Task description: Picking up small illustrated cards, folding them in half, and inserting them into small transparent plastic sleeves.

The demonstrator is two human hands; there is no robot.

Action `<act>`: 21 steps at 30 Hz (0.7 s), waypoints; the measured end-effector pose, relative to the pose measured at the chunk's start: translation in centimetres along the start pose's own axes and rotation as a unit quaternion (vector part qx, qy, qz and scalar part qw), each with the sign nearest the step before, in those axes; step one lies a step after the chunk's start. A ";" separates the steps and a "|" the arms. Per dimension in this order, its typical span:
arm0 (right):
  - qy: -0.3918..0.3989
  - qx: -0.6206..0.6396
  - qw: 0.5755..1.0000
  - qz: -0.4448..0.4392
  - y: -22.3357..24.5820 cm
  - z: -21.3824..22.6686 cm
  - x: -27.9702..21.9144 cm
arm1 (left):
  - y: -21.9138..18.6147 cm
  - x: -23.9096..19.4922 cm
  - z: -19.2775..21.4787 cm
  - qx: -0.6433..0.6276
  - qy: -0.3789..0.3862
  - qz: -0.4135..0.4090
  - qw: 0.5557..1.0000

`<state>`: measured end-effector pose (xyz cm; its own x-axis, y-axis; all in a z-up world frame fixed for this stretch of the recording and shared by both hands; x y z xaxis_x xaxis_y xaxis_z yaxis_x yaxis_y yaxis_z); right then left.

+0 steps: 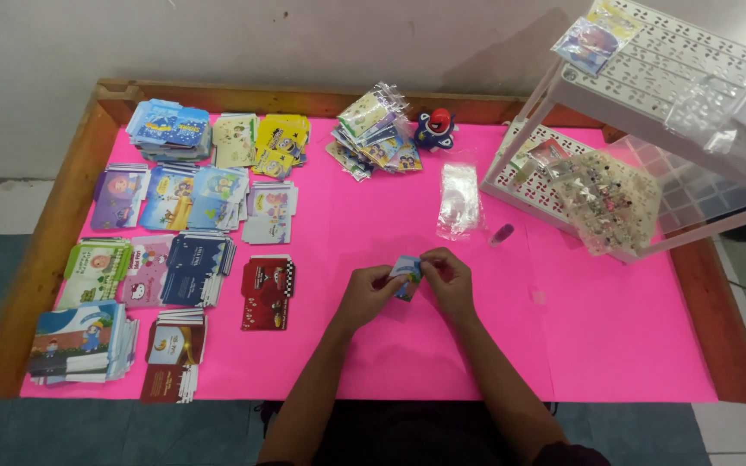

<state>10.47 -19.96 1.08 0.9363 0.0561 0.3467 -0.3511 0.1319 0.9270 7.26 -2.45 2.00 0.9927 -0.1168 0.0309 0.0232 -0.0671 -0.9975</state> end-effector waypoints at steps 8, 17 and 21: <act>0.092 -0.120 0.984 0.094 1.8 -1.7 0.1 | 0.2 -0.1 1.1 -0.030 -0.038 -0.012 0.999; 0.098 -0.089 0.989 0.066 1.2 -1.5 0.2 | 0.4 0.2 1.7 -0.056 -0.074 -0.008 0.996; 0.183 -0.069 0.980 -0.024 -0.8 -2.6 -0.1 | 1.8 0.3 3.2 -0.118 -0.127 -0.002 0.985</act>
<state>10.58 -17.51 -0.06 0.8958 0.3949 0.2040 -0.3271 0.2749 0.9041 7.99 0.60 -0.01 0.9908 0.1347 -0.0117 0.0294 -0.2988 -0.9539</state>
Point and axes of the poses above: each hand's wrist, its own x-axis towards the middle knuckle, its own z-axis out of the back of the hand, y = z × x, the point moved 8 cm from there along x, towards the middle knuckle, and after that the axes turned 11 degrees about -x, right-handed, at the moved point
